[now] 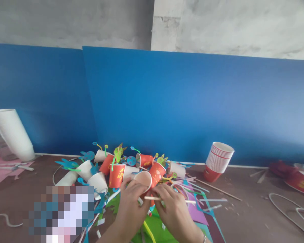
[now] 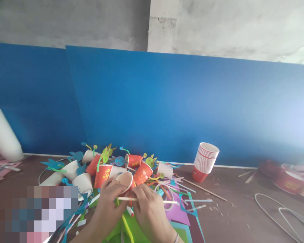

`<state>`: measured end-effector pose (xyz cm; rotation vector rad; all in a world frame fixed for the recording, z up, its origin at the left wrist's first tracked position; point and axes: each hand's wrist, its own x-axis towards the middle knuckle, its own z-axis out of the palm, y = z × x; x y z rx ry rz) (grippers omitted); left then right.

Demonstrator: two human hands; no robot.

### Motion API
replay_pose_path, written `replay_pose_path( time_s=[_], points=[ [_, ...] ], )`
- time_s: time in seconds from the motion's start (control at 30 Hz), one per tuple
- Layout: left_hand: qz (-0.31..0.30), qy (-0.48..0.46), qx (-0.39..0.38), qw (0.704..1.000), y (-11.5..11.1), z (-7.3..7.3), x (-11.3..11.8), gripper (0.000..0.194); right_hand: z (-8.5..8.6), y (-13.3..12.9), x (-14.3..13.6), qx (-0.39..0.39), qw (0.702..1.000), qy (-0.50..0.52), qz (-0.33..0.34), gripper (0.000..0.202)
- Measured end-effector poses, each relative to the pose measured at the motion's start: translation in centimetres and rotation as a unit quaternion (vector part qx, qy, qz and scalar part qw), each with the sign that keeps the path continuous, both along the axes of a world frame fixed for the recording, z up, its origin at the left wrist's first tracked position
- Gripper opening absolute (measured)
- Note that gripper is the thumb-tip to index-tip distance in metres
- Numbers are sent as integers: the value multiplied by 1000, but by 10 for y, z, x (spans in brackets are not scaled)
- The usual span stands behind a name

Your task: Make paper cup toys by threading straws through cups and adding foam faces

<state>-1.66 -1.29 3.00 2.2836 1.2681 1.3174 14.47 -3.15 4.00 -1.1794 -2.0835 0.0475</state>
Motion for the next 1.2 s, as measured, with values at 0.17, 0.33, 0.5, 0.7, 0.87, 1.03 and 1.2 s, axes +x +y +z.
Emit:
replay_pose_path(
  time_s=[0.17, 0.33, 0.5, 0.7, 0.87, 1.03, 1.2],
  points=[
    [-10, 8, 29, 999, -1, 1, 1, 16, -6, 1, 0, 37, 998, -38, -21, 19],
    [-5, 14, 88, 996, -7, 0, 5, 20, -8, 2, -8, -96, 985, 137, -43, 17],
    [42, 47, 226, 972, -11, -3, 6, 23, -1, 8, -8, -454, 766, 455, 27, 30],
    [20, 40, 179, 983, -11, 3, 2, 20, 11, 14, 1, -644, 490, 579, 100, 28],
    [36, 13, 79, 996, 0, -1, 1, 22, 16, 11, 2, -593, 597, 531, 104, 34],
    [48, -98, -74, 991, 12, -7, -4, 21, 10, 22, 18, -459, 785, 416, 2, 39],
    [3, -187, -181, 966, 12, 1, -4, 27, -1, 36, 33, -253, 930, 253, -88, 16]
  ],
)
